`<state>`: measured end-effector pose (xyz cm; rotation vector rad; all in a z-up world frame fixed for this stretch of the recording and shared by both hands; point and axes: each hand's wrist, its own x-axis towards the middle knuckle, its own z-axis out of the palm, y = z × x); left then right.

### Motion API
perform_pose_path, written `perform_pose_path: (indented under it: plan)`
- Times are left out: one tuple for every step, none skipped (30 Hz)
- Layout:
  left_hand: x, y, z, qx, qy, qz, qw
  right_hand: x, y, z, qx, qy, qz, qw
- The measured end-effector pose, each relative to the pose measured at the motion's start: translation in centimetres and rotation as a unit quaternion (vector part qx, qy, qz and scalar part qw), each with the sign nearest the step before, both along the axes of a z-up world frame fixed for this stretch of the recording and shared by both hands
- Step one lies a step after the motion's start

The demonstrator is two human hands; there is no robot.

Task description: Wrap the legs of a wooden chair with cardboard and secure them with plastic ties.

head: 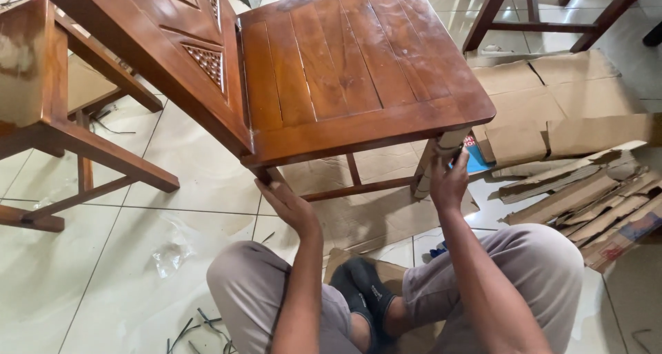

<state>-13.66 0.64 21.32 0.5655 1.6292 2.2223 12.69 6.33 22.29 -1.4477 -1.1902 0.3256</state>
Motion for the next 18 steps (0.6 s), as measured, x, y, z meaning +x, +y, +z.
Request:
perform_pose_path:
  plan:
    - [0.9, -0.3, -0.1, 0.001, 0.0, -0.001, 1.0, 0.6, -0.1, -1.2, 0.001, 0.0, -0.001, 1.0]
    - [1.8, -0.6, -0.3, -0.038, -0.012, -0.01, 0.999, 1.2, -0.1, -2.4, -0.056, 0.001, -0.009, 0.998]
    - [2.7, -0.9, -0.4, -0.077, -0.024, -0.019, 0.997, 1.8, -0.1, -3.5, -0.112, 0.003, -0.018, 0.994]
    - [4.3, -1.1, -1.1, -0.076, -0.024, -0.021, 0.997, 1.7, -0.5, -3.8, -0.111, 0.003, -0.02, 0.994]
    - [5.8, -1.3, -2.0, -0.104, -0.047, -0.051, 0.992, 1.6, -1.0, -4.1, -0.166, 0.039, -0.026, 0.985]
    - [7.4, -1.6, -2.8, -0.132, -0.07, -0.081, 0.985, 1.6, -1.4, -4.4, -0.22, 0.076, -0.032, 0.972]
    - [8.1, -1.7, -3.2, -0.133, -0.07, -0.085, 0.985, 1.9, -1.9, -5.7, -0.22, 0.077, -0.036, 0.972]
    - [8.9, -1.7, -3.7, -0.168, -0.05, -0.144, 0.974, 2.3, -2.3, -7.0, -0.23, 0.075, -0.021, 0.97]
    - [9.7, -1.7, -4.1, -0.202, -0.029, -0.204, 0.957, 2.8, -2.8, -8.3, -0.241, 0.073, -0.007, 0.968]
    - [10.6, -1.8, -4.9, -0.204, -0.028, -0.211, 0.956, 2.7, -4.1, -8.5, -0.242, 0.074, -0.014, 0.967]
    - [11.7, -1.9, -5.8, -0.257, -0.014, -0.243, 0.935, 2.7, -5.5, -8.8, -0.263, 0.07, -0.001, 0.962]
    - [12.8, -2.0, -6.7, -0.31, 0.0, -0.274, 0.911, 2.8, -6.8, -9.1, -0.284, 0.067, 0.012, 0.957]
    - [13.7, -2.1, -7.1, -0.311, 0.003, -0.284, 0.907, 3.5, -7.1, -9.5, -0.284, 0.069, 0.002, 0.956]
    - [14.7, -2.2, -7.5, -0.315, 0.013, -0.311, 0.897, 4.2, -7.4, -9.9, -0.307, 0.065, 0.015, 0.949]
    - [15.6, -2.4, -7.9, -0.32, 0.025, -0.337, 0.885, 4.9, -7.9, -10.4, -0.329, 0.062, 0.027, 0.942]
    - [16.8, -2.5, -8.9, -0.321, 0.028, -0.347, 0.881, 5.5, -8.2, -10.2, -0.33, 0.066, 0.016, 0.941]
    - [17.9, -2.5, -9.8, -0.328, 0.033, -0.362, 0.872, 6.1, -8.3, -10.0, -0.334, 0.063, 0.012, 0.94]
    - [19.1, -2.5, -10.7, -0.335, 0.038, -0.376, 0.863, 6.7, -8.3, -9.8, -0.338, 0.06, 0.008, 0.939]
